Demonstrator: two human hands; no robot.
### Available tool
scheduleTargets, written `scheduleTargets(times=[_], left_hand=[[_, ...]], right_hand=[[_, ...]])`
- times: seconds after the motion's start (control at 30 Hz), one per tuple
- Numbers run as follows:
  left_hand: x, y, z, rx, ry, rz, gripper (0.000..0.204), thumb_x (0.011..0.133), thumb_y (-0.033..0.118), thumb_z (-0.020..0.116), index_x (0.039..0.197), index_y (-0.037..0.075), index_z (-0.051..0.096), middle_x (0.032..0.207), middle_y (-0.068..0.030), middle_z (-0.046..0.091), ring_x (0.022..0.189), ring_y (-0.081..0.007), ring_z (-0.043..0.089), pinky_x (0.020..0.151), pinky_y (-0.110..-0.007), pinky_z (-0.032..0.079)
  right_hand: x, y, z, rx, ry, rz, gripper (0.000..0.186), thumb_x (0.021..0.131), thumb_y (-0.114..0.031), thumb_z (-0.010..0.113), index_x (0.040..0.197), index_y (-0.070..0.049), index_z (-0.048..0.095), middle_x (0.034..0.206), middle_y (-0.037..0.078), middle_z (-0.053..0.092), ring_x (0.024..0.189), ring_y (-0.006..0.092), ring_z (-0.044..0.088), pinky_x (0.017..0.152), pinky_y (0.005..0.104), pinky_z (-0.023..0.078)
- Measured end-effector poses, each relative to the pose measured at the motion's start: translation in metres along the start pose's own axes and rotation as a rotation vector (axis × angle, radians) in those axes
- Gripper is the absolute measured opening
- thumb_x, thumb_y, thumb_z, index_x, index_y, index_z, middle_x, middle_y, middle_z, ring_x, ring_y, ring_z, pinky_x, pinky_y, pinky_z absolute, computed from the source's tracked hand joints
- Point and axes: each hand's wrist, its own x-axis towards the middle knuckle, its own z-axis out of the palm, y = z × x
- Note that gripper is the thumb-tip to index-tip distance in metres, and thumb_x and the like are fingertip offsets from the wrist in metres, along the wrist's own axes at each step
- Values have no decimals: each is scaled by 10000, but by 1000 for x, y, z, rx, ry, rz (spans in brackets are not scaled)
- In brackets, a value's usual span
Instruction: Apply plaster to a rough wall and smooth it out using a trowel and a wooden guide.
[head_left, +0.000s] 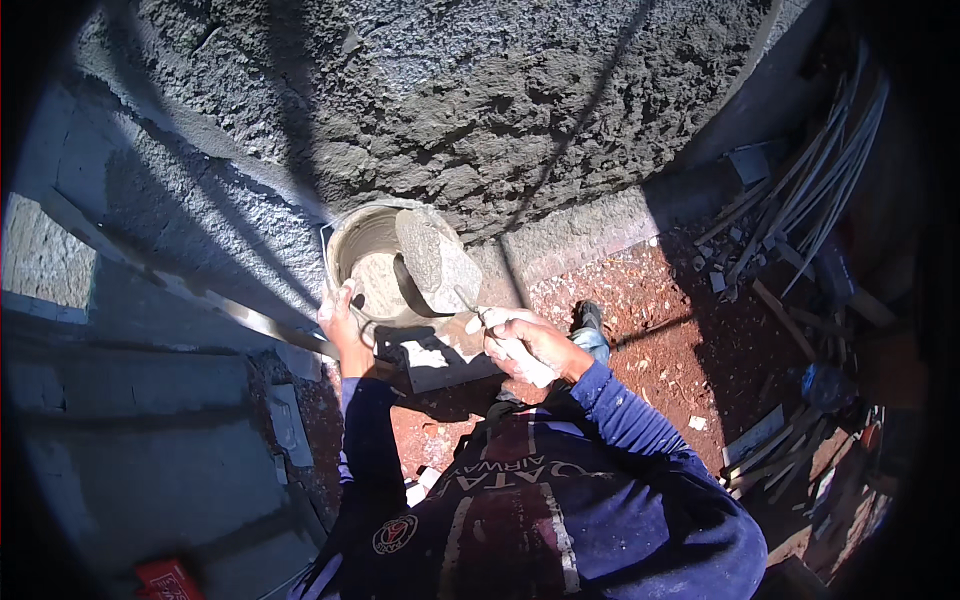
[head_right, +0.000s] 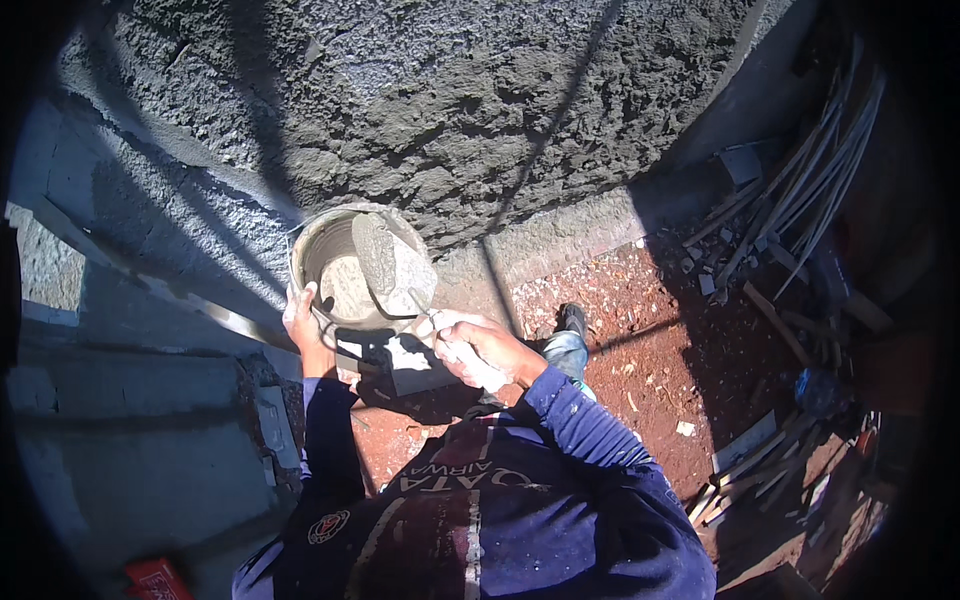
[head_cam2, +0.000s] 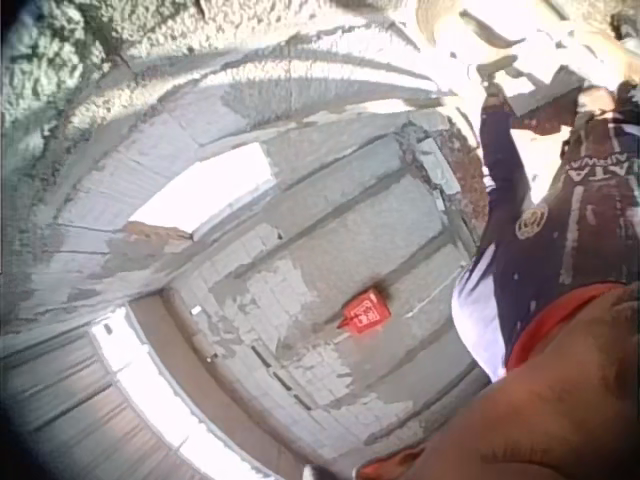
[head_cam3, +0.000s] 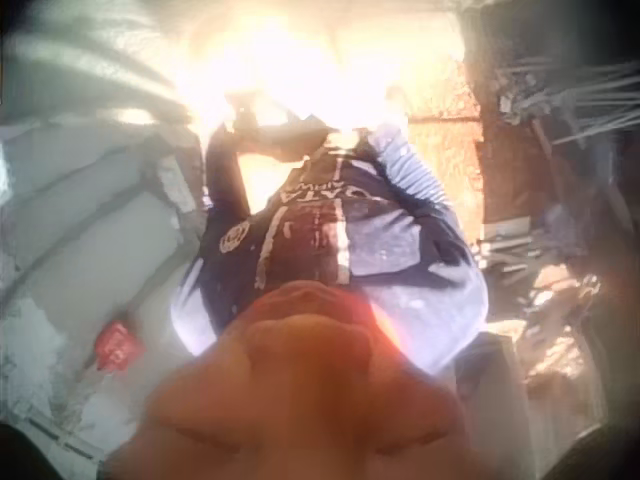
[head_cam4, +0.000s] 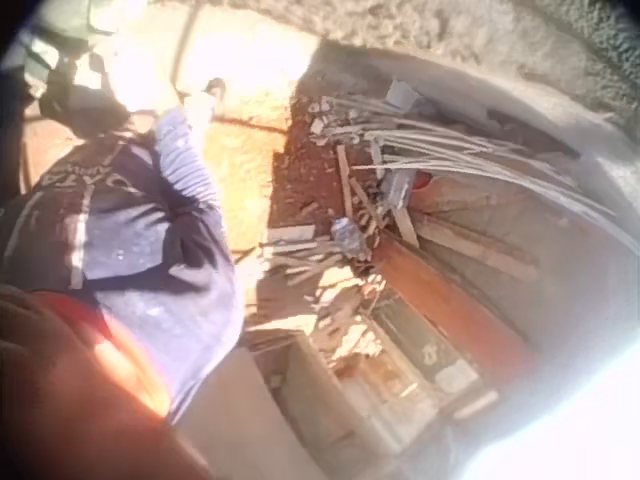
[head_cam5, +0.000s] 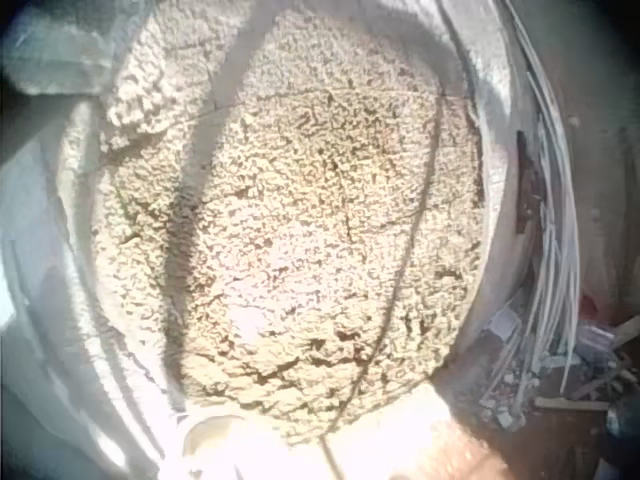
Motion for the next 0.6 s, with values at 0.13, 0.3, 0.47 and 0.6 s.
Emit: scheduleTargets(times=[0.13, 0.3, 0.47, 0.6], left_hand=[[12, -38, -64, -102, 37, -278, 347, 780, 6, 662, 1117, -15, 583, 994, -120, 639, 855, -271, 650, 770, -415, 562], [-1, -87, -141, 785, -88, -259, 293, 796, 94, 694, 1059, -22, 631, 940, -85, 663, 841, -200, 631, 743, -335, 509], [-39, -63, -158, 708, 30, -324, 231, 834, 103, 663, 1025, -26, 654, 942, -112, 677, 873, -197, 643, 720, -331, 515], [-61, -50, -152, 462, 151, -432, 216, 840, 103, 658, 1013, -26, 657, 932, -112, 678, 877, -194, 644, 718, -329, 516]], right_hand=[[-67, -22, 5, 91, 146, -396, 475, 824, -57, 480, 1282, 42, 402, 815, 87, 490, 521, 125, 470, 400, 262, 407], [-134, -69, 37, -293, 745, -1006, 609, 791, -4, 609, 1350, 2, 368, 811, 41, 499, 548, 91, 499, 441, 229, 434], [-46, -136, -6, -317, 1036, -1616, 475, 937, -10, 508, 1319, -128, 250, 836, 54, 501, 546, 105, 497, 468, 274, 475], [74, -194, -147, -19, 1376, -1733, 450, 918, -22, 538, 1275, -101, 276, 917, 86, 519, 604, 108, 518, 525, 241, 472]])
